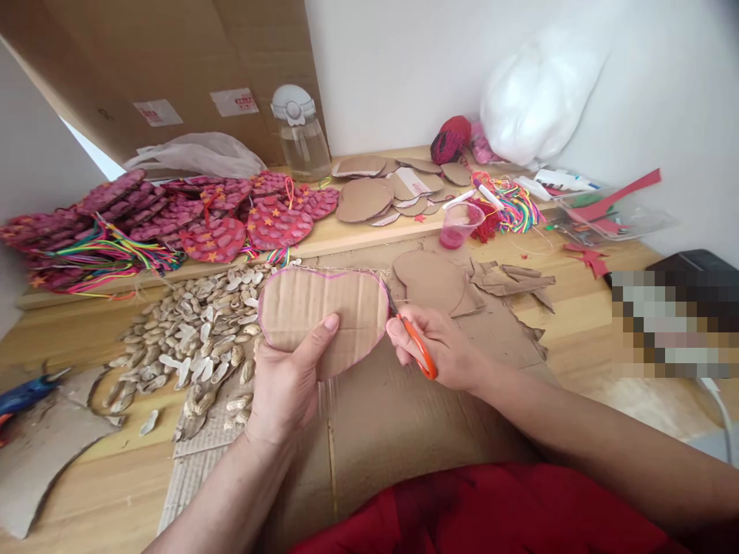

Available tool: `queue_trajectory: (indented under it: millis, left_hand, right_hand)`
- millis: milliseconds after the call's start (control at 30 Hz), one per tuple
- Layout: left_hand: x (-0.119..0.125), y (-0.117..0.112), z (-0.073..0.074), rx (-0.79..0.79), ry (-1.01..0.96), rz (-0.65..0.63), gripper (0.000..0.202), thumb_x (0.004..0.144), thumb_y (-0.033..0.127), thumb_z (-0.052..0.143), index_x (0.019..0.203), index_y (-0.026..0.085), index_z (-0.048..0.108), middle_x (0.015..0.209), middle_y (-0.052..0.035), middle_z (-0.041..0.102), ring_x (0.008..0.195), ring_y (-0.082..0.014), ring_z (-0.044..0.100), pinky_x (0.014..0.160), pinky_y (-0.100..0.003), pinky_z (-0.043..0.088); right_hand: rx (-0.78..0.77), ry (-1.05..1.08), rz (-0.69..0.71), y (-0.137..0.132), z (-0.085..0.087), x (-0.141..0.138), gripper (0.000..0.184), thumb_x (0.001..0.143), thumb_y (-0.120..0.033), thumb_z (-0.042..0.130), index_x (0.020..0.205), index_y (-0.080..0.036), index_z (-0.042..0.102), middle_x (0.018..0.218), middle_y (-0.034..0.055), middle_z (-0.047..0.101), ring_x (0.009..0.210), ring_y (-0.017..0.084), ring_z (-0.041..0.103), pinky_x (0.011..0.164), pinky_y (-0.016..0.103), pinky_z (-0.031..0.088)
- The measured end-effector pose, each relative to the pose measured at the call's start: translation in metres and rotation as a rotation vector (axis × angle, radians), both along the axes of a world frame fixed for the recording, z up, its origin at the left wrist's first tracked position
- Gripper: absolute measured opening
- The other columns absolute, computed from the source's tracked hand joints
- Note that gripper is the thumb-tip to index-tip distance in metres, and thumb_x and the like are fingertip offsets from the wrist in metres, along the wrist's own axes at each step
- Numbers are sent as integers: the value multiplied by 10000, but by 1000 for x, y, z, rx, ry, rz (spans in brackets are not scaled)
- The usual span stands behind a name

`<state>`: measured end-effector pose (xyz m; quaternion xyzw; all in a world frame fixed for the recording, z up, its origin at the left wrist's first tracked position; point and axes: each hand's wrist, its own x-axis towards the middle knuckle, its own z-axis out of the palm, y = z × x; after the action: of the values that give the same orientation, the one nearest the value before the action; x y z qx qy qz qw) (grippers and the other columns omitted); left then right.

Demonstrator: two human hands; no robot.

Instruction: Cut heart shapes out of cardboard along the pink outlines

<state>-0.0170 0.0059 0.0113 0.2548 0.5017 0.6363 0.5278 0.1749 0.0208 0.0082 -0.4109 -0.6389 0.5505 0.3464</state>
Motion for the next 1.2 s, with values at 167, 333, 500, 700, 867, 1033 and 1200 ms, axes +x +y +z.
queue_trajectory:
  millis: [167, 333, 500, 700, 867, 1033, 1200]
  left_hand:
    - [0, -1, -1, -2, 1, 4, 554, 638, 211, 901, 1162, 158, 727, 1089, -86, 765, 1050, -284, 711, 925, -413, 587]
    - [-2, 1, -3, 2, 7, 7, 536, 647, 209, 897, 1156, 172, 734, 1089, -84, 769, 1033, -273, 718, 897, -382, 597]
    - [-2, 2, -3, -5, -9, 15, 525, 642, 205, 902, 1141, 171, 742, 1070, -78, 769, 990, -255, 726, 863, -368, 613]
    - [-3, 4, -2, -16, -12, 24, 523, 633, 196, 906, 1131, 204, 745, 1089, -60, 767, 997, -230, 724, 867, -324, 607]
    - [-4, 5, -3, -39, -24, -12, 553, 644, 216, 902, 1169, 205, 726, 1133, -66, 758, 1067, -264, 709, 942, -394, 584]
    - [-5, 5, -2, -38, -37, -12, 594, 638, 216, 911, 1197, 179, 712, 1133, -83, 759, 1084, -268, 706, 945, -383, 578]
    - [-10, 6, -3, -42, -32, -101, 636, 626, 229, 918, 1218, 138, 704, 1115, -118, 763, 1087, -308, 707, 930, -409, 588]
  right_hand:
    - [-4, -21, -17, -1, -6, 1, 442, 981, -463, 568, 662, -198, 414, 561, -56, 485, 519, 82, 426, 506, 230, 305]
    - [-36, 14, -39, 0, -11, 1, 442, 978, -443, 577, 668, -212, 363, 546, -75, 387, 489, 78, 364, 484, 238, 250]
    - [-20, 36, -38, 0, -7, 0, 479, 963, -465, 593, 640, -210, 349, 541, -78, 347, 480, 73, 321, 478, 243, 235]
    - [10, -30, -54, -1, -7, 1, 482, 979, -510, 544, 638, -206, 389, 544, -70, 359, 490, 80, 333, 479, 247, 235]
    - [33, -75, -67, -2, -7, 2, 469, 970, -498, 562, 636, -202, 419, 547, -69, 371, 492, 82, 349, 482, 250, 241]
    - [49, -118, -84, -3, -3, 0, 485, 973, -517, 542, 626, -201, 420, 544, -66, 375, 490, 83, 359, 483, 255, 242]
    - [10, -75, -66, -1, -4, 1, 490, 932, -523, 606, 629, -207, 386, 543, -67, 375, 496, 87, 364, 486, 254, 249]
